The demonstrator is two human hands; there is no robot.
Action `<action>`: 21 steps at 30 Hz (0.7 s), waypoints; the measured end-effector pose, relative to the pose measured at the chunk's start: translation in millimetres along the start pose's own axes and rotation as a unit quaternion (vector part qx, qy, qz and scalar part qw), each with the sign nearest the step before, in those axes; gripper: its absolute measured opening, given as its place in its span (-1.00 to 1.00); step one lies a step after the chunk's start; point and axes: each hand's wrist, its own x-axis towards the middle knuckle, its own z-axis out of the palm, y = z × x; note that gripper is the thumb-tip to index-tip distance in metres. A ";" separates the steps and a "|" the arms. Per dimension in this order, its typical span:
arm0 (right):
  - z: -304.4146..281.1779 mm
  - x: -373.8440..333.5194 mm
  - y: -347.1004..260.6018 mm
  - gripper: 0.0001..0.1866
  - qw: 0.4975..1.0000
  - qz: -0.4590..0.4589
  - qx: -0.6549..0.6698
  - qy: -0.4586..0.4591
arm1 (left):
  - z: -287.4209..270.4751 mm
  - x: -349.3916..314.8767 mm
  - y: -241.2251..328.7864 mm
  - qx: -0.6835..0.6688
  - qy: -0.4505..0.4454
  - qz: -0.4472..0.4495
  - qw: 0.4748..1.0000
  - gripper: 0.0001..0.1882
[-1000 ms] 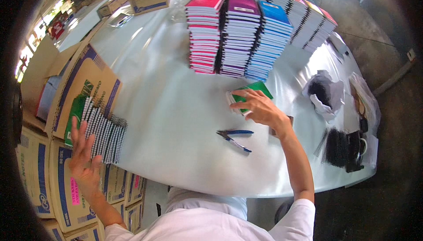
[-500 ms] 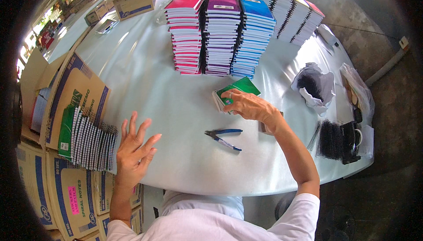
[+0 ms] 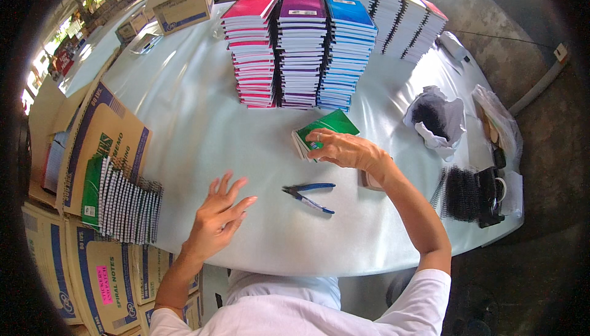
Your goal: The person threads a plastic spiral through the holes of several notebooks by hand and then uses a pair of pliers to crimp the ends of the spiral.
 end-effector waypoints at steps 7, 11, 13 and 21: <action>-4.9 -1.4 1.3 -0.64 0.999 -0.034 -0.018 0.029 | 84.0 54.9 -29.7 0.077 -0.107 0.032 0.991 -0.41; -2.8 -0.4 -10.6 -0.53 0.995 0.088 -0.002 0.036 | 120.8 87.5 -42.7 0.131 -0.127 0.000 0.983 -0.47; 1.4 -1.5 -13.3 -0.48 0.985 0.161 -0.006 0.055 | 128.1 92.8 -41.3 0.119 -0.083 -0.026 0.989 -0.48; 28.2 -7.7 9.3 -0.53 0.850 0.160 0.084 0.494 | 110.8 139.4 -27.5 -0.664 0.015 -0.266 0.699 -0.23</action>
